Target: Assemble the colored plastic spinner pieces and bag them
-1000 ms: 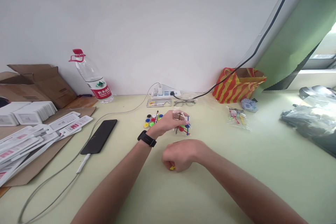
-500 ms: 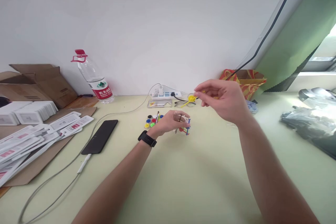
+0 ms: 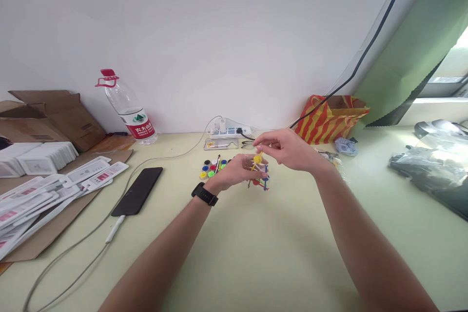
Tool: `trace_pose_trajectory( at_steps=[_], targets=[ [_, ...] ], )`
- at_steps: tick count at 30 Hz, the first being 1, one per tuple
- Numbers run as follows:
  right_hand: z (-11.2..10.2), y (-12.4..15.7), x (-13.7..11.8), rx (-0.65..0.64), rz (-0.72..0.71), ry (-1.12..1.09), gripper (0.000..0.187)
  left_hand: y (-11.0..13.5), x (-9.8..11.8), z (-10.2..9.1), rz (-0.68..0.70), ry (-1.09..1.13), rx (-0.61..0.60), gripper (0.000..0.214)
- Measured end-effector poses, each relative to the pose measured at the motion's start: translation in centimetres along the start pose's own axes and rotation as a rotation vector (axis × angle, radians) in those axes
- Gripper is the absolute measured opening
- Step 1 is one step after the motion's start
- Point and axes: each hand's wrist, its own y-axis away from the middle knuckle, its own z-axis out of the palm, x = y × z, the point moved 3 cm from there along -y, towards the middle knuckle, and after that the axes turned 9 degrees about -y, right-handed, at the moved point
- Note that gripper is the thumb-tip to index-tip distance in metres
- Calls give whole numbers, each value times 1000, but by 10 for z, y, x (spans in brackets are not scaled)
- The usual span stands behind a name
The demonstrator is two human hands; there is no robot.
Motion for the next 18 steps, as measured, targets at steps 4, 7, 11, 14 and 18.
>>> trace_pose_trajectory(
  at_steps=[4, 7, 11, 14, 18],
  targets=[
    [-13, 2, 0, 127, -36, 160, 29, 1, 1, -2, -2, -30, 27, 51],
    [-26, 5, -1, 238, -83, 166, 30, 3, 1, -1, 16, 10, 94, 55],
    [-44, 10, -4, 411, -126, 124, 32, 4, 5, 12, 15, 62, 56, 56],
    [-53, 13, -3, 429, -87, 90, 35, 8, 10, 19, -27, -25, 12, 55],
    [-41, 21, 10, 328, 2, -19, 41, 24, 10, 23, -27, -76, 54, 50]
  ],
)
